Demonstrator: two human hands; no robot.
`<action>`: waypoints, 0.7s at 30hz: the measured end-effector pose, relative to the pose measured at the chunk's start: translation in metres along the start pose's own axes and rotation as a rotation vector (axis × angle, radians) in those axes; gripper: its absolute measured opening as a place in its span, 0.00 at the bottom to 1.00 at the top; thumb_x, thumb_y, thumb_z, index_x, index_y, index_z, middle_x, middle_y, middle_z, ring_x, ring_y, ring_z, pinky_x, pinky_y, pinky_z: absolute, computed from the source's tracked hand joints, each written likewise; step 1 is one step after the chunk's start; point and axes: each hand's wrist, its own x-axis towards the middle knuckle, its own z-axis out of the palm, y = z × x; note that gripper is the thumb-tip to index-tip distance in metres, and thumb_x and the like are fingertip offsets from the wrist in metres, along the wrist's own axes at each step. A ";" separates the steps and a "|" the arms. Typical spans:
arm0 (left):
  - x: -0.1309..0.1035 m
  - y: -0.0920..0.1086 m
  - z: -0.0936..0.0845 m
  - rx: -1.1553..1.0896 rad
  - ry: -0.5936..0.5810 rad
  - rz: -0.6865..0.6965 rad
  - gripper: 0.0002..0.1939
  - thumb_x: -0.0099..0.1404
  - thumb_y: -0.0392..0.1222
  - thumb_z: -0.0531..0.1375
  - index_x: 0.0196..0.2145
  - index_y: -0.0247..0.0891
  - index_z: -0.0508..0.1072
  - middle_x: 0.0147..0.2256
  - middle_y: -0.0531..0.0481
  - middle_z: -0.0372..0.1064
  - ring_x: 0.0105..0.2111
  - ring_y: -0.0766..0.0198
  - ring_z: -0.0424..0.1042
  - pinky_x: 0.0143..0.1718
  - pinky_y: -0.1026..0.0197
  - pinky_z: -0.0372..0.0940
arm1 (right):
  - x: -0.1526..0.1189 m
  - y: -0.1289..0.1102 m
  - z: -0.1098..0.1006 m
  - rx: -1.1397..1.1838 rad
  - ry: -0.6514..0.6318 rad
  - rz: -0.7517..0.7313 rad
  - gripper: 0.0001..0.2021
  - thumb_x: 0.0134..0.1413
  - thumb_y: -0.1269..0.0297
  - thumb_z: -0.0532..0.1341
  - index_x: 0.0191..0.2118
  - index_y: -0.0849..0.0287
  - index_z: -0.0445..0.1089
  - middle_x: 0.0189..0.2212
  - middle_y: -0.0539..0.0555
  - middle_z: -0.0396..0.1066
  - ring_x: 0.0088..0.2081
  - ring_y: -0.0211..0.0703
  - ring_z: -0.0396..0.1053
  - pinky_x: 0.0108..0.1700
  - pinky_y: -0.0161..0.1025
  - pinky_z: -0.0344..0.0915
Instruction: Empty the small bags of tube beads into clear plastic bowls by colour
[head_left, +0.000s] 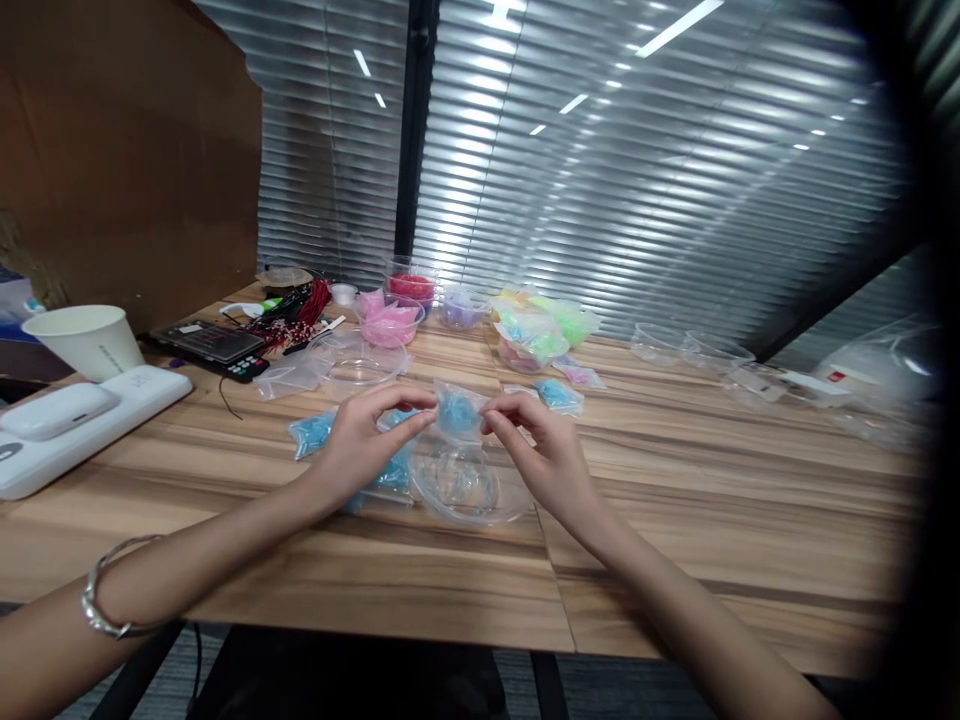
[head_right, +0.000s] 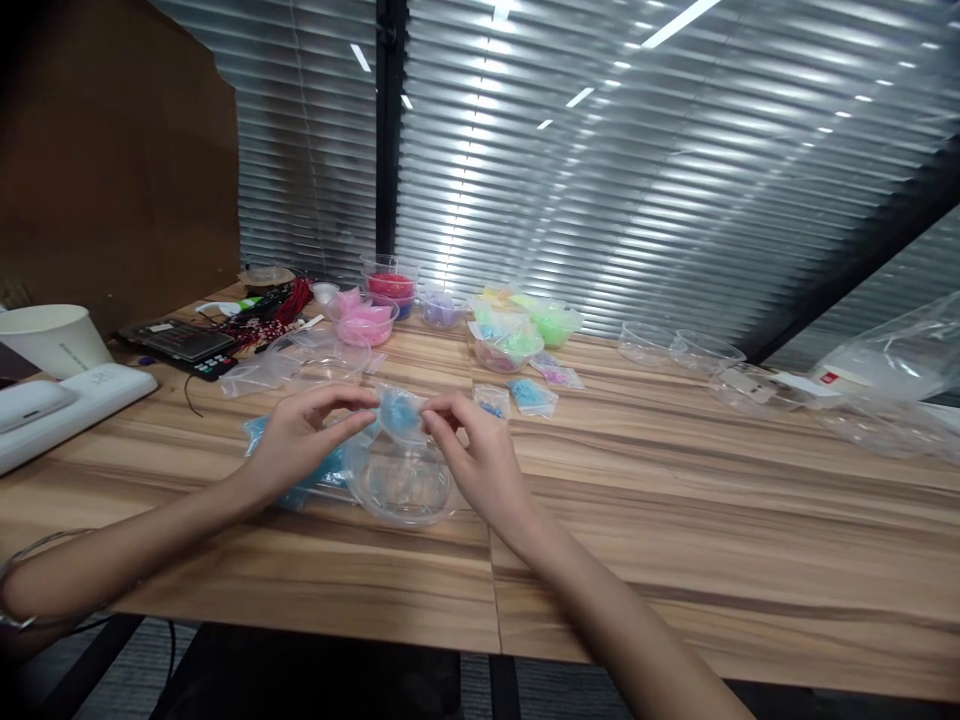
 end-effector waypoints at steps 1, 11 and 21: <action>0.000 0.000 0.001 -0.012 -0.012 -0.018 0.05 0.62 0.42 0.64 0.36 0.41 0.77 0.38 0.50 0.75 0.40 0.62 0.73 0.44 0.59 0.66 | 0.000 0.000 0.000 -0.004 -0.006 -0.007 0.05 0.63 0.65 0.57 0.37 0.57 0.69 0.31 0.50 0.72 0.34 0.39 0.70 0.37 0.37 0.64; 0.000 0.004 -0.002 0.070 -0.072 -0.023 0.05 0.63 0.43 0.63 0.32 0.40 0.76 0.33 0.52 0.75 0.35 0.63 0.73 0.41 0.61 0.67 | 0.001 0.003 -0.001 -0.007 -0.003 -0.009 0.04 0.61 0.65 0.59 0.36 0.56 0.71 0.32 0.51 0.74 0.35 0.41 0.71 0.37 0.39 0.66; -0.004 0.012 -0.001 0.139 -0.119 0.072 0.03 0.62 0.39 0.63 0.32 0.39 0.75 0.33 0.51 0.75 0.36 0.62 0.73 0.40 0.60 0.65 | 0.000 -0.003 -0.003 -0.034 -0.042 -0.117 0.02 0.59 0.67 0.62 0.36 0.55 0.73 0.32 0.50 0.75 0.35 0.40 0.72 0.37 0.38 0.66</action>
